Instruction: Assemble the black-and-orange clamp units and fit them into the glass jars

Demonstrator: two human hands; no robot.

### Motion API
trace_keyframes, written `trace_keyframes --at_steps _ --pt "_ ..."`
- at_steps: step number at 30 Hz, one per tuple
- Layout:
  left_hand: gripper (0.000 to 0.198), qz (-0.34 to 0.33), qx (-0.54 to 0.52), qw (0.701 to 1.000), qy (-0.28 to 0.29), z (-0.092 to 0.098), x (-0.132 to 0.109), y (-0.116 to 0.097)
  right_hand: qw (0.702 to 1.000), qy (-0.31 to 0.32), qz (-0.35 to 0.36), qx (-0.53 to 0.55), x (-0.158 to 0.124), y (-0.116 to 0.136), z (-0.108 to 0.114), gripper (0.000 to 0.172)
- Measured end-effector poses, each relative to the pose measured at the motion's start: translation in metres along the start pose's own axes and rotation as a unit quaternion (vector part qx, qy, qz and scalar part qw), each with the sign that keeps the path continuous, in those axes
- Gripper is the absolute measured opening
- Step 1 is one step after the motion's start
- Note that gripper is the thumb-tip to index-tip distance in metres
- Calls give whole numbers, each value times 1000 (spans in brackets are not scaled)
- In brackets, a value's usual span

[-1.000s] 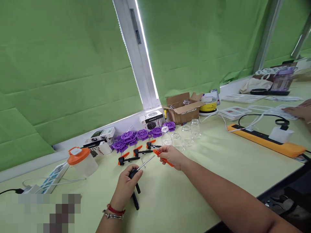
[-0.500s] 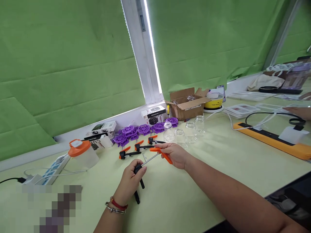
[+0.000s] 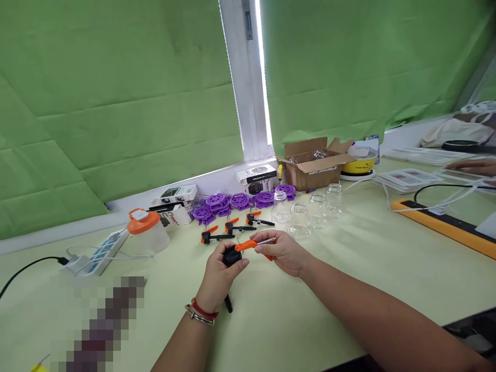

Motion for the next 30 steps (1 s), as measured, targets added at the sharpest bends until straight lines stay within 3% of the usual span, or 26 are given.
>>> trace_keyframes --at_steps 4,7,14,20,23,27,30 --pt "32 -27 -34 998 38 -7 -6 -12 999 24 26 12 -3 -2 -8 28" --pt "33 1 -64 995 80 -16 -12 -11 998 33 47 26 -5 -3 -12 28" --pt "41 10 -160 984 82 -13 -14 -15 998 52 37 20 -9 -8 -19 25" --pt "28 100 -256 958 79 -18 -15 -7 998 62 24 13 -8 -15 -21 27" --pt "21 109 -255 960 37 -9 -6 -3 997 67 30 -11 -4 -18 -20 37" --pt "16 68 -288 950 -95 35 19 3 985 12 75 -155 8 -23 -4 40" --pt "14 56 -309 934 -170 65 31 14 915 -12 193 -354 10 -15 -5 29"
Point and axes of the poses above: each hand's wrist, its own x-axis towards the middle knuckle, its own z-axis out of the back of the hand, y = z × x, the point moved 10 cm from there along x, towards the middle knuckle, and after that the axes turned 15 degrees about -y, right-handed, at the moved point
